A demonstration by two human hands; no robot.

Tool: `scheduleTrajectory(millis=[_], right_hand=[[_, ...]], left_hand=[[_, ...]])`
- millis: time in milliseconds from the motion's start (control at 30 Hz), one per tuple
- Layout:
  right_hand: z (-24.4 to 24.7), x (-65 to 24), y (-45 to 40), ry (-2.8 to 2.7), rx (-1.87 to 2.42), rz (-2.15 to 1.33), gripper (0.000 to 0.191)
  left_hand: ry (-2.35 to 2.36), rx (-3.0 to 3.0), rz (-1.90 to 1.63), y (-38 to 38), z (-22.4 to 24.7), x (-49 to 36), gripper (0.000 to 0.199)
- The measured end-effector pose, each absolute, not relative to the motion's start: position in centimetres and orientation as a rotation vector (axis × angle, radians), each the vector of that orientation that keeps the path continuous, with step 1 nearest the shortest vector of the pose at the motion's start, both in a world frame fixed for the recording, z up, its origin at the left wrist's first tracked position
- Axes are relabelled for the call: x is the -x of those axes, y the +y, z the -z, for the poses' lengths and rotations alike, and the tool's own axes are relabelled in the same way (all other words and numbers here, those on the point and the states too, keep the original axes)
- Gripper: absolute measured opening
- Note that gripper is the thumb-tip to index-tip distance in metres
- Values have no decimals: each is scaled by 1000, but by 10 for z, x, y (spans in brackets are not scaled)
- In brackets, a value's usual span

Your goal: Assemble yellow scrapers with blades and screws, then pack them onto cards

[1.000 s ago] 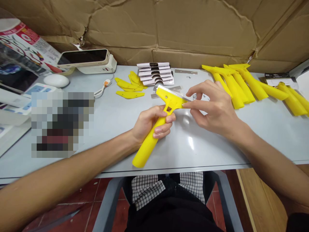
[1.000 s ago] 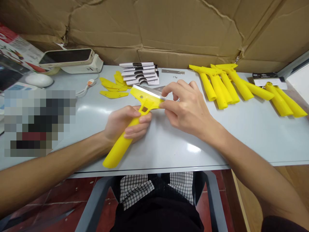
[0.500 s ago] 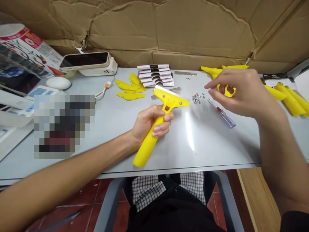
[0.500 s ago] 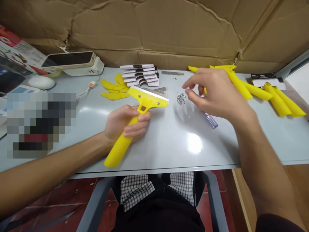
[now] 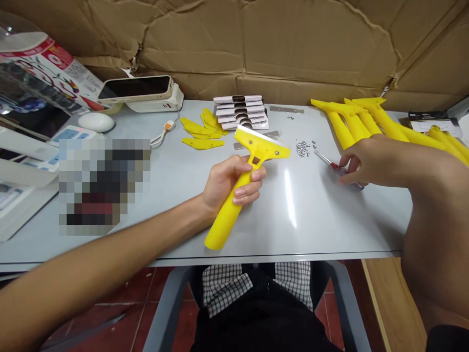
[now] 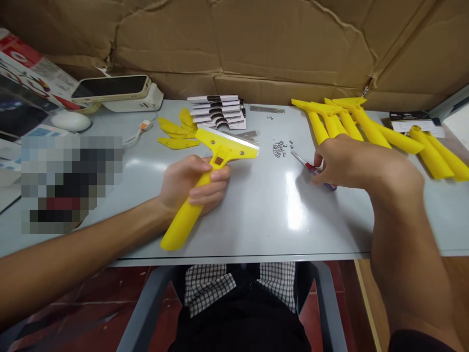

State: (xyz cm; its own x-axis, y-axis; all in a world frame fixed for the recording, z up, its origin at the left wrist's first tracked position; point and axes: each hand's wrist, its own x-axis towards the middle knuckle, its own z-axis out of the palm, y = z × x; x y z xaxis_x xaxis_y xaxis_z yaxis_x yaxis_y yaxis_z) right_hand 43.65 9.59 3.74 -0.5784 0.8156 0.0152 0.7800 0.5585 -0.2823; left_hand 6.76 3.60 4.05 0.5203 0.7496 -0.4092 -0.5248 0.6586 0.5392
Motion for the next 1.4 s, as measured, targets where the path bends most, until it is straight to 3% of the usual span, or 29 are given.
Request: scheduleTrajectory(millis=[200, 500, 667, 1400], right_hand=[[-38, -426, 100, -2633, 1558, -380, 10], [-76, -391, 87, -2611, 1206, -244, 16], [-99, -358, 58, -2654, 1249, -291, 20], [-91, -346, 56, -2665, 1206, -158, 24]], left_hand=[[662, -395, -785, 36, -40, -68, 16], [601, -437, -785, 37, -30, -66, 15], [604, -424, -793, 37, -30, -66, 14], [616, -499, -802, 36, -26, -68, 11]])
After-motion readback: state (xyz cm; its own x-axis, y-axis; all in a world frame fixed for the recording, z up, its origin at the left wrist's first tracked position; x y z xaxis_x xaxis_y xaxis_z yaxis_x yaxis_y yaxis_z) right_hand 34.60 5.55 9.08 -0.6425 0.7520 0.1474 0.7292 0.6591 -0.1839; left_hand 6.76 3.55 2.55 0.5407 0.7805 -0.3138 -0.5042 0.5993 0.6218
